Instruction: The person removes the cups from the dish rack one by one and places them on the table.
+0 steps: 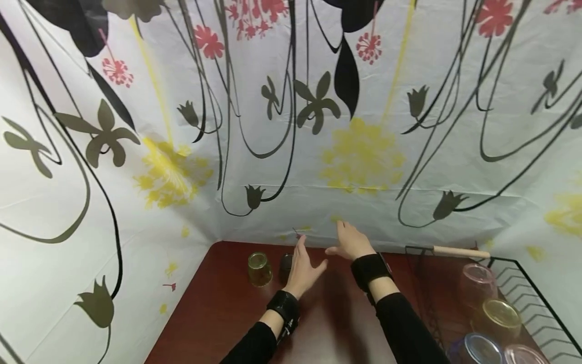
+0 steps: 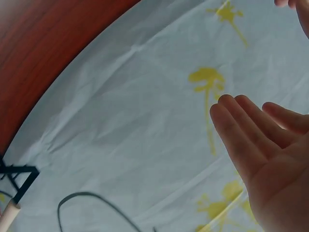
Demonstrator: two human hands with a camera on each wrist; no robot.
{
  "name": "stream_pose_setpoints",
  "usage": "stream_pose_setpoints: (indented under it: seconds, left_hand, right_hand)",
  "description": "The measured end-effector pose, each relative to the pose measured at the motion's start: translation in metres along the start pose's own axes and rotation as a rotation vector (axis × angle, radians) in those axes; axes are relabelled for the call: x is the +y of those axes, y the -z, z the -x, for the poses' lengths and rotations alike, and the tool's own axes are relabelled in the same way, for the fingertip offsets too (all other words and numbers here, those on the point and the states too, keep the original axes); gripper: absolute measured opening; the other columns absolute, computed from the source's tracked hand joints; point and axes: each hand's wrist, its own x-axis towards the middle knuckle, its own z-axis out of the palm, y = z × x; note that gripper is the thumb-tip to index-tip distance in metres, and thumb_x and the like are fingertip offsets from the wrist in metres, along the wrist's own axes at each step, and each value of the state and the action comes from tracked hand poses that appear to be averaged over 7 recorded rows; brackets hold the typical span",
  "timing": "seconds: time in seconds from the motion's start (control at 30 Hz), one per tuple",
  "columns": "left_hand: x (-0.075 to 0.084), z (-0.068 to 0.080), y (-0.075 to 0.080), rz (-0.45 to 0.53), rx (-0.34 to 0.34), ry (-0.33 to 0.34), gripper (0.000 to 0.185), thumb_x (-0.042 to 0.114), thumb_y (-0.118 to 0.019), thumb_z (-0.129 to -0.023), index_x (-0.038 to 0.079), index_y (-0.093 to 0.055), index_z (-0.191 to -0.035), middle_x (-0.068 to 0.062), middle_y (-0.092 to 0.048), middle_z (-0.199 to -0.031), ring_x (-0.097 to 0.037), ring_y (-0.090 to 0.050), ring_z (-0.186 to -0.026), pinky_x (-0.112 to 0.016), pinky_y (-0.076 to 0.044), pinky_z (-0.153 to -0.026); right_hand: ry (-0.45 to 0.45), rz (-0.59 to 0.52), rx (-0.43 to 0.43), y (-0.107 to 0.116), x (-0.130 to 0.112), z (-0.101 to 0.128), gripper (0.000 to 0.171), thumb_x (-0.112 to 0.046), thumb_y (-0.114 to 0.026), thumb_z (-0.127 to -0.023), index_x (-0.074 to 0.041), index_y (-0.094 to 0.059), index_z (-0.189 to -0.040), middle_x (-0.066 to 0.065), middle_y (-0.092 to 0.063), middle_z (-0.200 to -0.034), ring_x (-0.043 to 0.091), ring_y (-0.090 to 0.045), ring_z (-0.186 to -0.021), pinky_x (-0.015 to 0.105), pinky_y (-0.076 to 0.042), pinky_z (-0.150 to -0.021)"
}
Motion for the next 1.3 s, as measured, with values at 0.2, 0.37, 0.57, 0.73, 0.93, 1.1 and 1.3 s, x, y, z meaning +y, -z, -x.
stream_pose_setpoints:
  seconds: [0.2,0.37,0.57,0.73,0.93,1.1,1.3]
  left_hand:
    - [0.018,-0.018,0.003,0.012,-0.101,-0.015,0.087,0.034,-0.074,-0.093,0.009,-0.021,-0.158,-0.011,-0.032,-0.159,-0.025,-0.036,-0.144,-0.043,-0.036,-0.114]
    - [0.032,-0.024,-0.004,0.045,-0.198,-0.036,0.084,0.037,-0.07,-0.096,0.012,-0.02,-0.158,-0.009,-0.029,-0.161,-0.023,-0.033,-0.146,-0.04,-0.034,-0.116]
    - [0.041,-0.018,-0.015,0.091,-0.266,-0.081,0.081,0.037,-0.067,-0.098,0.01,-0.02,-0.158,-0.01,-0.029,-0.161,-0.025,-0.034,-0.145,-0.043,-0.037,-0.114]
    - [0.042,-0.011,-0.022,0.104,-0.291,-0.099,0.079,0.035,-0.069,-0.097,0.009,-0.023,-0.156,-0.012,-0.031,-0.159,-0.027,-0.037,-0.143,-0.044,-0.039,-0.112]
    - [0.035,-0.004,-0.021,0.108,-0.306,-0.128,0.072,0.024,-0.07,-0.097,0.008,-0.029,-0.153,-0.014,-0.033,-0.156,-0.029,-0.039,-0.141,-0.045,-0.041,-0.109]
    - [0.033,0.004,-0.02,0.085,-0.336,-0.194,0.059,0.007,-0.069,-0.095,0.01,-0.044,-0.149,-0.015,-0.032,-0.157,-0.032,-0.038,-0.142,-0.048,-0.042,-0.108]
    - [0.033,0.018,-0.019,0.04,-0.347,-0.244,0.053,0.002,-0.07,-0.093,0.012,-0.053,-0.143,-0.011,-0.034,-0.16,-0.028,-0.03,-0.148,-0.05,-0.036,-0.114]
  right_hand:
    - [-0.055,0.037,0.044,0.013,-0.008,0.008,0.091,-0.036,-0.08,-0.088,0.012,-0.033,-0.15,0.037,-0.039,-0.147,0.05,-0.043,-0.133,0.06,-0.045,-0.1]
    - [-0.1,0.05,0.068,0.019,-0.006,0.02,0.092,-0.036,-0.08,-0.088,0.012,-0.033,-0.15,0.037,-0.04,-0.146,0.049,-0.044,-0.132,0.057,-0.046,-0.1]
    - [-0.185,0.047,0.09,0.019,0.003,0.041,0.09,-0.037,-0.079,-0.089,0.011,-0.034,-0.15,0.036,-0.041,-0.145,0.048,-0.045,-0.132,0.058,-0.045,-0.1]
    - [-0.225,0.052,0.102,0.015,0.008,0.055,0.087,-0.038,-0.076,-0.092,0.012,-0.034,-0.15,0.036,-0.041,-0.146,0.048,-0.046,-0.131,0.058,-0.046,-0.1]
    - [-0.223,0.062,0.117,0.014,0.007,0.059,0.084,-0.039,-0.073,-0.094,0.012,-0.035,-0.149,0.035,-0.041,-0.147,0.048,-0.043,-0.134,0.058,-0.045,-0.101]
    - [-0.225,0.063,0.131,0.012,0.009,0.067,0.082,-0.036,-0.074,-0.094,0.012,-0.036,-0.149,0.036,-0.039,-0.148,0.049,-0.04,-0.136,0.058,-0.045,-0.101]
    - [-0.224,0.066,0.144,0.006,0.015,0.083,0.075,-0.031,-0.071,-0.097,0.014,-0.037,-0.147,0.037,-0.042,-0.144,0.05,-0.041,-0.134,0.059,-0.044,-0.102]
